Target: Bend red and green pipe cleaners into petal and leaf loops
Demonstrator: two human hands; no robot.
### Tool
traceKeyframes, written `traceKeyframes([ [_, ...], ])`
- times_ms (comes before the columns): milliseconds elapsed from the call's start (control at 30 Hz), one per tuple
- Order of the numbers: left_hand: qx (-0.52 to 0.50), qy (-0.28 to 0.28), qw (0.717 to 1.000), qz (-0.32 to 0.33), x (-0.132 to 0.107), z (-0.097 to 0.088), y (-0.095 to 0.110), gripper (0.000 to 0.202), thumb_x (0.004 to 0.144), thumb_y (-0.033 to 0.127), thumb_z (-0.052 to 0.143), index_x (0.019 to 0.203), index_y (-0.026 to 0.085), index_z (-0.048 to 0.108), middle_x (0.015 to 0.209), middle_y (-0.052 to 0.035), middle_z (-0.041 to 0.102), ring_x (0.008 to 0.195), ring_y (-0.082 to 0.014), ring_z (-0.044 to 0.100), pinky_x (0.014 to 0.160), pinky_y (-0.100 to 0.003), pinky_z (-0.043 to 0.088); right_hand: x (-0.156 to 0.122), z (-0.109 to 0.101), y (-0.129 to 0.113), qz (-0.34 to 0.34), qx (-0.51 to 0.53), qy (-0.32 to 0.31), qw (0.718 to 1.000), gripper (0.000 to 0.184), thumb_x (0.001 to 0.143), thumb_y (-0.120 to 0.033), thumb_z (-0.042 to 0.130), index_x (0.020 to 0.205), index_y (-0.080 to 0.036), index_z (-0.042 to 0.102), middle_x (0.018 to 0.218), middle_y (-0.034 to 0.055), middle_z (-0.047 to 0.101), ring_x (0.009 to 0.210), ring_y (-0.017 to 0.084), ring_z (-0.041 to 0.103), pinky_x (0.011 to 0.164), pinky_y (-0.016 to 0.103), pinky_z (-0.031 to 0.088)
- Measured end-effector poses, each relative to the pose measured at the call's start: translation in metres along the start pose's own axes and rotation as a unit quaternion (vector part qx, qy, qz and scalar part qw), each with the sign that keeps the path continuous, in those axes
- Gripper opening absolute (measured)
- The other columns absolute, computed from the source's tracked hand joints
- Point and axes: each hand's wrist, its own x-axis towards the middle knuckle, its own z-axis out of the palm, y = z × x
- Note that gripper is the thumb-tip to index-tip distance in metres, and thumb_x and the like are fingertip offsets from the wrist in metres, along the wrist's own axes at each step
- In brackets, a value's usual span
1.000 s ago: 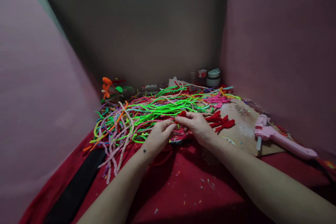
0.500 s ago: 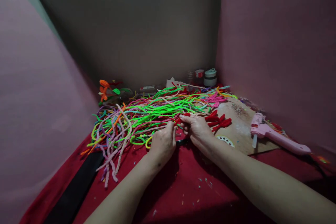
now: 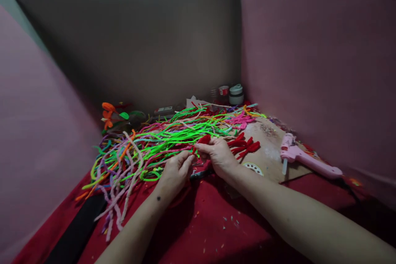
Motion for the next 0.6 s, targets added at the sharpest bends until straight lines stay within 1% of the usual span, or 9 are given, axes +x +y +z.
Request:
traceKeyframes([
  [67,0.026,-0.003,0.999,0.024,-0.002,0.002,0.003,0.027,0.083,0.034,0.037,0.065,0.017,0.050,0.049,0.0045,0.039,0.047,-0.0093,0.035,0.050,-0.021,0.028,-0.001,0.001,-0.001,0.010,-0.003,0.028,1.000,0.020,0.058,-0.023,0.066,0.050,-0.014,0.051,0.040,-0.0064,0.045,0.036,0.005,0.037,0.039,0.021,0.026],
  [133,0.070,0.010,0.996,0.047,-0.003,0.004,0.007,0.027,0.082,0.033,0.039,0.062,0.018,0.048,0.052,0.0033,0.042,0.049,-0.0097,0.037,0.052,-0.022,0.029,-0.003,0.003,-0.002,0.020,-0.004,0.042,0.999,0.020,0.058,-0.023,0.066,0.049,-0.015,0.050,0.040,-0.0069,0.045,0.035,0.005,0.035,0.039,0.021,0.026],
  [200,0.094,0.025,0.994,0.046,-0.003,0.002,0.011,0.026,0.080,0.034,0.041,0.061,0.018,0.048,0.053,0.0026,0.043,0.050,-0.0099,0.038,0.052,-0.022,0.029,-0.004,0.004,-0.004,0.009,-0.015,0.046,0.999,0.019,0.057,-0.022,0.065,0.050,-0.015,0.050,0.041,-0.0073,0.045,0.037,0.005,0.035,0.040,0.021,0.027],
  [233,0.086,0.025,0.995,0.031,-0.002,0.000,0.013,0.026,0.079,0.035,0.042,0.061,0.018,0.049,0.053,0.0027,0.042,0.049,-0.0098,0.038,0.050,-0.022,0.029,-0.004,0.005,-0.005,-0.005,-0.022,0.045,0.999,0.017,0.058,-0.022,0.065,0.051,-0.015,0.051,0.042,-0.0073,0.045,0.038,0.005,0.035,0.042,0.021,0.028],
  [300,0.027,-0.002,0.999,-0.030,0.000,-0.006,0.017,0.027,0.078,0.040,0.043,0.063,0.017,0.049,0.050,0.0044,0.037,0.045,-0.0085,0.033,0.045,-0.021,0.026,-0.004,0.006,-0.006,-0.033,-0.032,0.037,0.998,0.014,0.060,-0.022,0.064,0.053,-0.015,0.053,0.046,-0.0071,0.047,0.042,0.005,0.037,0.044,0.020,0.030],
  [367,-0.063,-0.067,0.989,-0.112,0.002,-0.012,0.021,0.029,0.075,0.045,0.045,0.065,0.017,0.048,0.044,0.0072,0.030,0.039,-0.0067,0.025,0.039,-0.020,0.019,-0.002,0.006,-0.005,-0.043,-0.030,0.019,0.998,0.010,0.063,-0.023,0.061,0.059,-0.015,0.056,0.050,-0.0065,0.050,0.044,0.005,0.040,0.046,0.020,0.033],
  [433,-0.108,-0.102,0.975,-0.166,0.002,-0.016,0.025,0.030,0.072,0.046,0.049,0.065,0.017,0.046,0.041,0.0086,0.029,0.036,-0.0051,0.022,0.036,-0.018,0.015,0.000,0.007,-0.003,-0.046,-0.023,0.014,0.999,0.009,0.065,-0.025,0.059,0.066,-0.015,0.058,0.052,-0.0059,0.052,0.045,0.006,0.043,0.047,0.020,0.036],
  [500,-0.126,-0.114,0.967,-0.189,0.001,-0.016,0.026,0.030,0.070,0.046,0.052,0.065,0.017,0.045,0.038,0.0092,0.030,0.034,-0.0042,0.020,0.035,-0.018,0.013,0.002,0.006,-0.001,-0.044,-0.006,0.006,0.999,0.011,0.067,-0.026,0.057,0.069,-0.016,0.058,0.053,-0.0053,0.053,0.045,0.007,0.046,0.048,0.020,0.039],
  [600,-0.153,-0.128,0.959,-0.200,-0.001,-0.013,0.023,0.032,0.071,0.048,0.052,0.069,0.016,0.047,0.034,0.0093,0.032,0.031,-0.0037,0.019,0.034,-0.017,0.012,0.003,0.006,-0.002,-0.025,0.027,-0.005,0.999,0.011,0.066,-0.026,0.057,0.071,-0.017,0.057,0.050,-0.0054,0.054,0.043,0.008,0.049,0.047,0.021,0.041],
])
